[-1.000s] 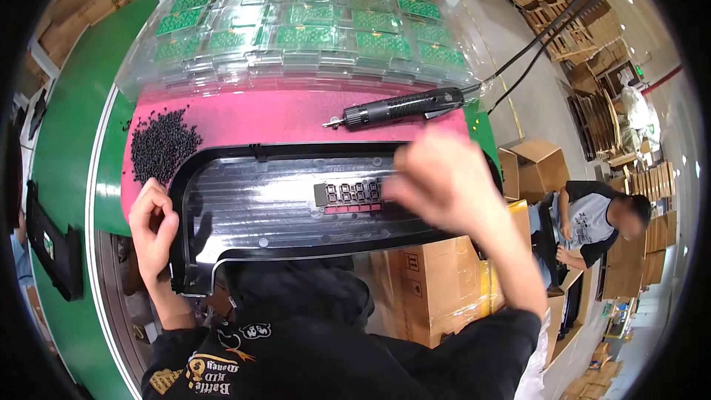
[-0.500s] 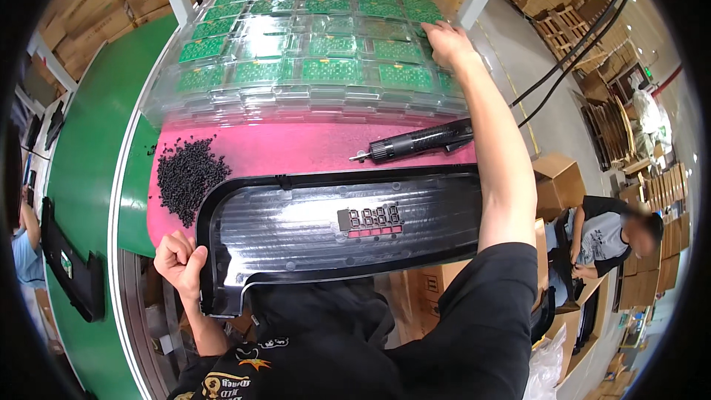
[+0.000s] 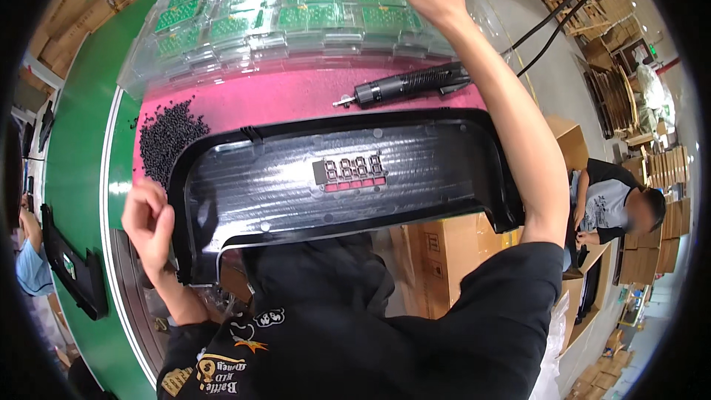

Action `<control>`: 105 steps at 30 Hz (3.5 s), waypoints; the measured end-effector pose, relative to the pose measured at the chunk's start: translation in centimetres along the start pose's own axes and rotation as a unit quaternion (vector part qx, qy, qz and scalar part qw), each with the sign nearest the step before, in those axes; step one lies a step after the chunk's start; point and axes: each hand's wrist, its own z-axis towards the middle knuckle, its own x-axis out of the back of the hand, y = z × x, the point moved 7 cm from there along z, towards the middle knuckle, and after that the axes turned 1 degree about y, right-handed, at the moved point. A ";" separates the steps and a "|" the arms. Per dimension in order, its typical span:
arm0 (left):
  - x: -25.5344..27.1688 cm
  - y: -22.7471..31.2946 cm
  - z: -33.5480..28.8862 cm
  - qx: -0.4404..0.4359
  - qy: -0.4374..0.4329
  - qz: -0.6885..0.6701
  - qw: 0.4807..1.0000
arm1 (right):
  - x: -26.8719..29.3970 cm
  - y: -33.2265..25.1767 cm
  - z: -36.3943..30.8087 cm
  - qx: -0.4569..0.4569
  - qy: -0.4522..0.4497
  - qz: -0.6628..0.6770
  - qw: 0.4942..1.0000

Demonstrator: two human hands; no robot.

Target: Installing circuit boards into plastic housings and securing them with an electric screwdriver.

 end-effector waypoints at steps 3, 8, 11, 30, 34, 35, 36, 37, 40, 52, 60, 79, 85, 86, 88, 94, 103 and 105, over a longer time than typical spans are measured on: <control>-2.2 2.5 3.5 0.089 -0.002 0.030 0.996 | -3.8 -8.7 -2.7 -0.211 -0.041 0.098 0.972; -11.4 6.3 8.7 0.137 -0.281 -0.221 0.924 | -6.3 -17.2 -6.0 -0.125 -0.024 0.266 0.955; -13.4 5.9 9.9 0.124 -0.359 -0.233 0.895 | -5.4 -17.1 -6.6 -0.111 -0.068 0.138 0.982; -16.0 -1.0 10.1 0.095 -0.431 0.034 0.896 | -1.9 -10.7 -16.3 -0.289 -0.239 -0.076 0.924; -16.1 -1.0 9.5 -0.096 -0.411 0.144 0.895 | -2.3 -9.2 -18.0 -0.302 -0.289 -0.088 0.904; -16.1 -1.1 9.4 -0.094 -0.409 0.144 0.896 | -2.5 -9.3 -18.1 -0.307 -0.304 -0.101 0.896; -16.2 -1.2 9.2 -0.107 -0.413 0.160 0.890 | -2.7 -9.3 -18.1 -0.309 -0.304 -0.101 0.896; -16.2 -1.2 9.1 -0.119 -0.415 0.177 0.884 | -2.8 -9.2 -18.1 -0.309 -0.307 -0.106 0.894; -16.2 -0.9 9.1 -0.104 -0.419 0.186 0.883 | -3.0 -9.3 -18.0 -0.306 -0.309 -0.116 0.893; -15.5 -0.7 9.3 -0.135 -0.418 0.199 0.876 | -3.5 -9.6 -17.6 -0.292 -0.301 -0.148 0.896; -14.8 -1.0 9.1 -0.129 -0.432 0.208 0.868 | -4.4 -9.9 -17.0 -0.280 -0.306 -0.138 0.899; 2.1 -7.4 11.6 -0.036 -0.200 0.368 0.907 | 6.7 -1.6 -12.6 -0.300 -0.231 -0.367 0.849; 1.8 -7.7 12.1 -0.032 -0.194 0.361 0.912 | 6.1 1.4 -12.5 -0.507 -0.198 -0.240 0.804; 1.8 -7.6 12.4 -0.035 -0.194 0.355 0.914 | 6.5 1.2 -12.2 -0.495 -0.156 -0.274 0.809; 1.9 -7.4 12.6 -0.032 -0.177 0.336 0.924 | 4.9 -0.9 -10.3 -0.405 -0.001 -0.158 0.901; 1.4 -6.4 13.6 -0.069 -0.113 0.336 0.932 | -4.9 -2.5 -7.0 -0.285 -0.008 0.043 0.958; -7.2 -1.8 13.5 -0.067 -0.251 0.064 0.964 | -6.4 -7.0 -4.9 -0.267 0.076 0.405 0.871; -9.0 -1.6 13.7 -0.078 -0.286 0.034 0.955 | -6.1 -9.5 -4.4 -0.251 0.095 0.457 0.848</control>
